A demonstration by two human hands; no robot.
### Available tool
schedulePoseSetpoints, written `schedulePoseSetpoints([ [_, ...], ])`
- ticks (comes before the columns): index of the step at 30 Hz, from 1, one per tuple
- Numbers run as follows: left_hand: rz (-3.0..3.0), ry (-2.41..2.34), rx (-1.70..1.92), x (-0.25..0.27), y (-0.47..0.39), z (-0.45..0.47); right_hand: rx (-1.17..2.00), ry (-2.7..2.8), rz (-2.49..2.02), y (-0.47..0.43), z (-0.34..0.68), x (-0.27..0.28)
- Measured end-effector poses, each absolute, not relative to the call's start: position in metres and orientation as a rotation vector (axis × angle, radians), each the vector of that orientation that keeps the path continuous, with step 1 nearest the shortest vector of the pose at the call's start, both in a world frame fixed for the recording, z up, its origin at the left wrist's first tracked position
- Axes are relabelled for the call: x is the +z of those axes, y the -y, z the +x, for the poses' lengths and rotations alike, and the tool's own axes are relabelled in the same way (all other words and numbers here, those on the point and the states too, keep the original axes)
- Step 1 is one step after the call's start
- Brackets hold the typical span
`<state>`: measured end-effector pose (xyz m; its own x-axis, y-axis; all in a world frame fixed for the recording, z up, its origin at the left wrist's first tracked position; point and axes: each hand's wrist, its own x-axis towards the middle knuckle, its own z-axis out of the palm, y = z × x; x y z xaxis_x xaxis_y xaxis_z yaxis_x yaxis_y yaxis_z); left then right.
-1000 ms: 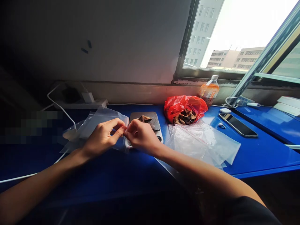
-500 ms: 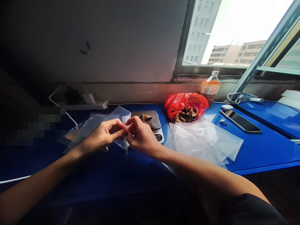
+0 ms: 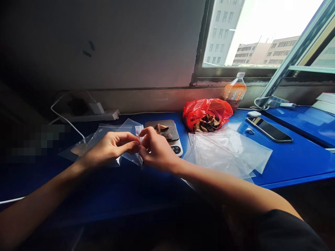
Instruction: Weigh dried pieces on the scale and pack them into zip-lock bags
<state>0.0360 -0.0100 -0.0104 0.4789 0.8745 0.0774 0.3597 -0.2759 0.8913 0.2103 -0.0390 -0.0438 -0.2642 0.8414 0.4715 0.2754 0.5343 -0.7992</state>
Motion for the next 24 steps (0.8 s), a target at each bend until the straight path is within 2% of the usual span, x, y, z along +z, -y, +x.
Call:
schedulePoseSetpoints([
  [8,2.027,-1.020,0.491,-0.002,0.017,0.036,0.659,1.794,-0.889,0.038,0.210,-0.048],
  [13,2.135,-1.035,0.508,0.000,0.019,0.034,0.642,1.795,-0.888,0.036,0.210,-0.050],
  [20,2.213,-1.066,0.545,0.008,0.021,0.031,0.223,1.860,-0.915,0.035,0.210,-0.051],
  [24,2.207,-1.054,0.548,0.008,0.020,0.030,0.115,1.911,-0.866,0.032,0.212,-0.052],
])
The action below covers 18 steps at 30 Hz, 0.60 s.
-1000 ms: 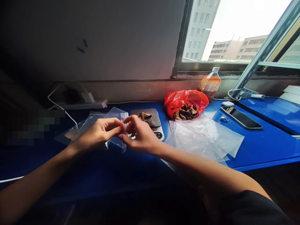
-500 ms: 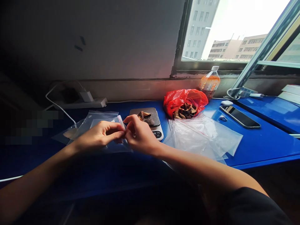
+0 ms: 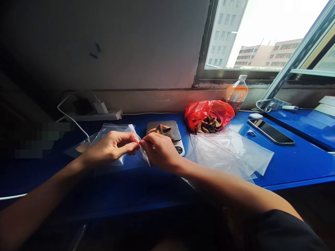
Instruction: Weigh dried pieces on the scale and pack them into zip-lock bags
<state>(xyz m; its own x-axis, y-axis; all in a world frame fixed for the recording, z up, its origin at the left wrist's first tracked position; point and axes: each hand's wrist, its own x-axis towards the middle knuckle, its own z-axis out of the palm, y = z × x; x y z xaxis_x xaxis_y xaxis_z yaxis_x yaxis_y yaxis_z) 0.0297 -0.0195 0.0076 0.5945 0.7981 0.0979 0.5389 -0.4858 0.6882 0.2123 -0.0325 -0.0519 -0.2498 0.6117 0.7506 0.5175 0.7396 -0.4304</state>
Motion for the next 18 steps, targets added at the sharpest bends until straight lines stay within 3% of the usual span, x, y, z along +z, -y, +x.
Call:
schedulePoseSetpoints([
  [18,2.221,-1.228,0.685,-0.002,0.025,0.040,0.211,1.988,-0.864,0.032,0.209,-0.055],
])
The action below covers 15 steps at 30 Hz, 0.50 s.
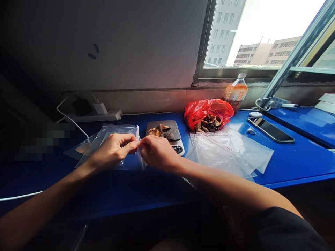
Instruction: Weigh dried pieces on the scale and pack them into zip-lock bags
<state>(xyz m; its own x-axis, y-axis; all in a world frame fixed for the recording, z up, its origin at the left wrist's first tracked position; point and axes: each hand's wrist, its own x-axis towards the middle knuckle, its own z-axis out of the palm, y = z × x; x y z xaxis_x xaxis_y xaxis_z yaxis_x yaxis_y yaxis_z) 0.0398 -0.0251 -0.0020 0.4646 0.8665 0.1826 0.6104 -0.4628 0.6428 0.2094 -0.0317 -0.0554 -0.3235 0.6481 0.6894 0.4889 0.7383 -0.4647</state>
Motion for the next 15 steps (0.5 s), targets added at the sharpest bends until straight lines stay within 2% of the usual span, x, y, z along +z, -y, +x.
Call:
schedulePoseSetpoints([
  [15,2.269,-1.319,0.606,0.0009,0.0263,0.0401,0.292,2.041,-0.857,0.0387,0.2113,-0.0504],
])
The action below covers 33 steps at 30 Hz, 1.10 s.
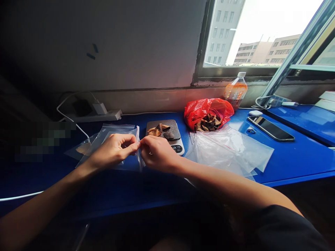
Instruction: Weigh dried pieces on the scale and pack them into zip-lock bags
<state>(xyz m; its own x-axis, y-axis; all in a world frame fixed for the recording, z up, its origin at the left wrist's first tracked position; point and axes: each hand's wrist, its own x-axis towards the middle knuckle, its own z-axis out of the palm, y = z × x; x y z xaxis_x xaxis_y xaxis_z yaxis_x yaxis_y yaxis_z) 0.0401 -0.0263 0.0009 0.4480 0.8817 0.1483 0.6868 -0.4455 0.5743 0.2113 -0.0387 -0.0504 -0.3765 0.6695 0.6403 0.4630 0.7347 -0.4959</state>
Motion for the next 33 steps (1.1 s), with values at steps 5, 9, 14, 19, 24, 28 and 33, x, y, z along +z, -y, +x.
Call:
schedulePoseSetpoints([
  [5,2.228,-1.295,0.576,0.001,0.027,0.040,0.328,2.028,-0.825,0.042,0.211,-0.048],
  [9,2.176,-1.202,0.485,0.002,0.024,0.039,0.486,2.001,-0.829,0.041,0.211,-0.048],
  [14,2.151,-1.044,0.340,0.007,0.019,0.032,0.701,2.001,-0.831,0.042,0.213,-0.042],
  [19,2.112,-0.962,0.324,0.015,0.017,0.027,0.832,1.992,-0.806,0.044,0.216,-0.034],
  [24,2.110,-0.966,0.313,0.017,0.018,0.026,1.007,2.005,-0.809,0.043,0.220,-0.033],
  [28,2.146,-0.937,0.286,0.017,0.018,0.025,1.020,1.992,-0.807,0.041,0.221,-0.035],
  [33,2.222,-1.016,0.280,0.016,0.022,0.027,0.772,2.059,-0.801,0.041,0.219,-0.034],
])
